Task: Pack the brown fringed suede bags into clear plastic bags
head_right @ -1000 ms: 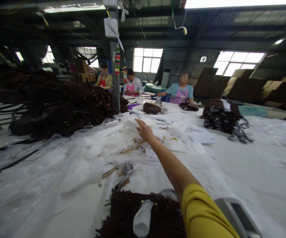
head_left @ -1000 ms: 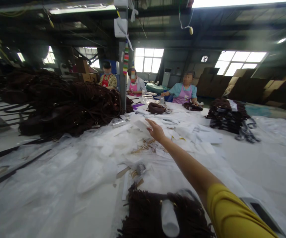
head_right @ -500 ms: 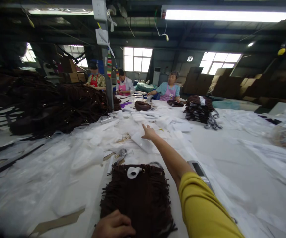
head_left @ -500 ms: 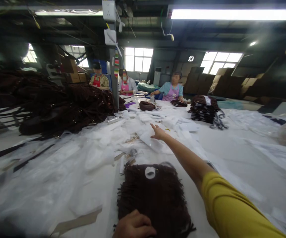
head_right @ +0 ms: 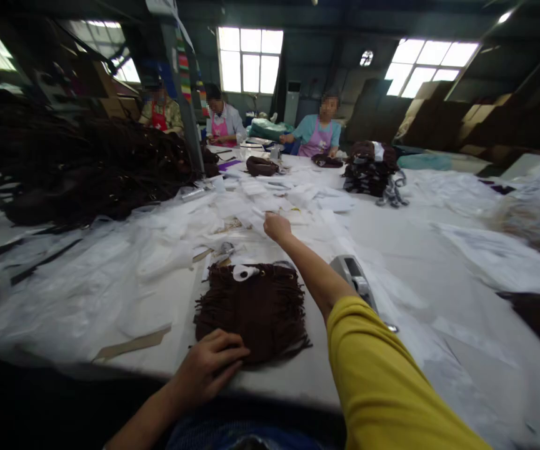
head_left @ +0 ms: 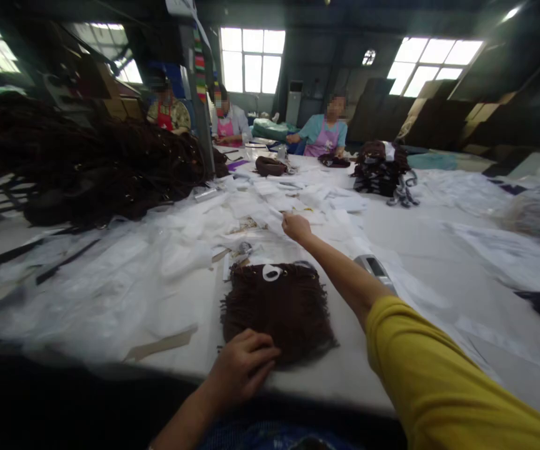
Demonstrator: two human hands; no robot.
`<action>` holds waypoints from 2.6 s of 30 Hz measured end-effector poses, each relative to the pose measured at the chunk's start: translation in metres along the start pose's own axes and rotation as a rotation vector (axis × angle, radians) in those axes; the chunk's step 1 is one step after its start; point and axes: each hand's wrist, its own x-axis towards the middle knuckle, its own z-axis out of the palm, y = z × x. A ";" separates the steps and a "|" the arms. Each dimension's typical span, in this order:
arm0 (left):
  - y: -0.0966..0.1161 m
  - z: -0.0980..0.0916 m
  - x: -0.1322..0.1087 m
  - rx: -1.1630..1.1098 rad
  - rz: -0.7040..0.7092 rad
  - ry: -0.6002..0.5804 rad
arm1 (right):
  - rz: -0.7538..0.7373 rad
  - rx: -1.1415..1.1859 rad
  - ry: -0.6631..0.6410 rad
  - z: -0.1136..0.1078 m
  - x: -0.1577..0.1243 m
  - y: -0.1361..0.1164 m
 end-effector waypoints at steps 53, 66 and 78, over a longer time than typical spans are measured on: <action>-0.021 -0.062 0.025 -0.287 -0.361 -0.121 | -0.632 0.144 0.387 0.090 -0.320 -0.023; -0.037 -0.015 -0.037 0.053 -0.517 0.138 | -0.499 0.242 0.684 0.042 -0.381 0.073; -0.043 -0.011 -0.033 0.101 -0.585 0.164 | 0.061 0.449 0.535 0.045 -0.310 0.055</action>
